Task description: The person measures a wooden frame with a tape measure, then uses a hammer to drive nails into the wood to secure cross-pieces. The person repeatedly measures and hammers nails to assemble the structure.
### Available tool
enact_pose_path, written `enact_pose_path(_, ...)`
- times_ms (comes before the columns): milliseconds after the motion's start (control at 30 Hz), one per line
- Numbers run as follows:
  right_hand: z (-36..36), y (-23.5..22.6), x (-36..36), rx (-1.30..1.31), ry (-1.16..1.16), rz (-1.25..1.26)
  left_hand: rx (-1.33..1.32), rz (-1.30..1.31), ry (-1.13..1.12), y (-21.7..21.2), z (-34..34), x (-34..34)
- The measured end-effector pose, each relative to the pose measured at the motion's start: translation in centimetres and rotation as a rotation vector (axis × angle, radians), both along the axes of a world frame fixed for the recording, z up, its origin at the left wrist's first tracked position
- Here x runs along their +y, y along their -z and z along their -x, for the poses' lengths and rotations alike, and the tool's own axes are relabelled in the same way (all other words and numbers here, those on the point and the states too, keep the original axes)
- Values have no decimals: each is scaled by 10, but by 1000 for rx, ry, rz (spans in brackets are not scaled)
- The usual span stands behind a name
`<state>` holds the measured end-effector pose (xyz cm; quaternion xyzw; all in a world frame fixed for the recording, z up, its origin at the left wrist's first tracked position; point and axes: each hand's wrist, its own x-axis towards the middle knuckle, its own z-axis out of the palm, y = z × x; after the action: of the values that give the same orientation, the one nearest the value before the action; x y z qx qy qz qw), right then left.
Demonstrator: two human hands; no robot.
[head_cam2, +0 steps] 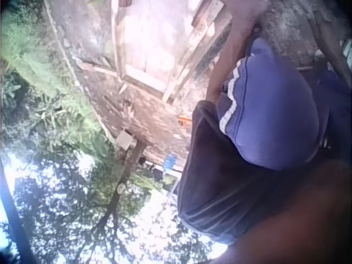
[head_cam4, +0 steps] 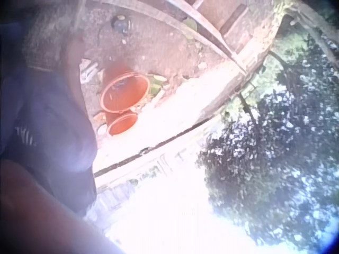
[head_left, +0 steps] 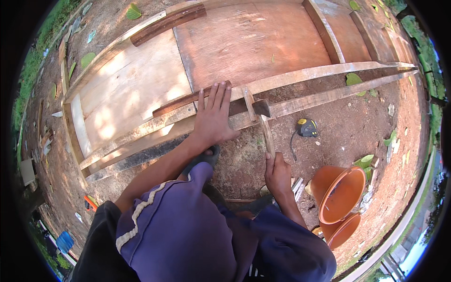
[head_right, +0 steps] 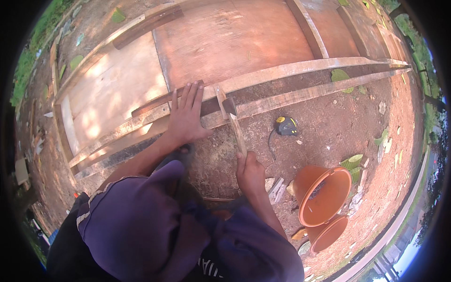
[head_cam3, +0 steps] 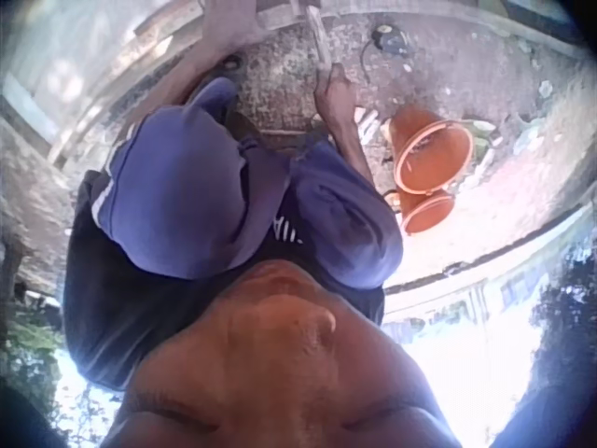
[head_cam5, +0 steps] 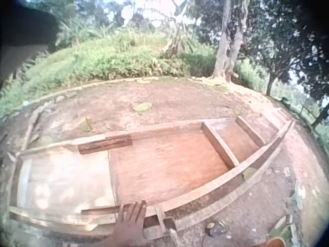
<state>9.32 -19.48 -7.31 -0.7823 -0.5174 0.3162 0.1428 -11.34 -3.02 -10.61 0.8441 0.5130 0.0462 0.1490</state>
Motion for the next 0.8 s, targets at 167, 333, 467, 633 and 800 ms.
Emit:
enact_pose_path(167, 3, -32, -20, 162, 91, -607, -3, 11, 6, -2, -2, -8)
enact_pose_path(333, -1, 17, -18, -104, -81, 56, 8, 44, 6, -2, -4, -5)
enact_pose_path(467, 16, -24, -17, 63, 7, -248, 3, 16, -5, 3, 1, -9)
enact_pose_path(633, 6, 6, -24, -50, -70, -280, 43, 16, 3, 1, 1, -10)
enact_pose_path(800, -7, 54, -72, -106, -31, -158, 11, 4, 28, 3, -7, -8)
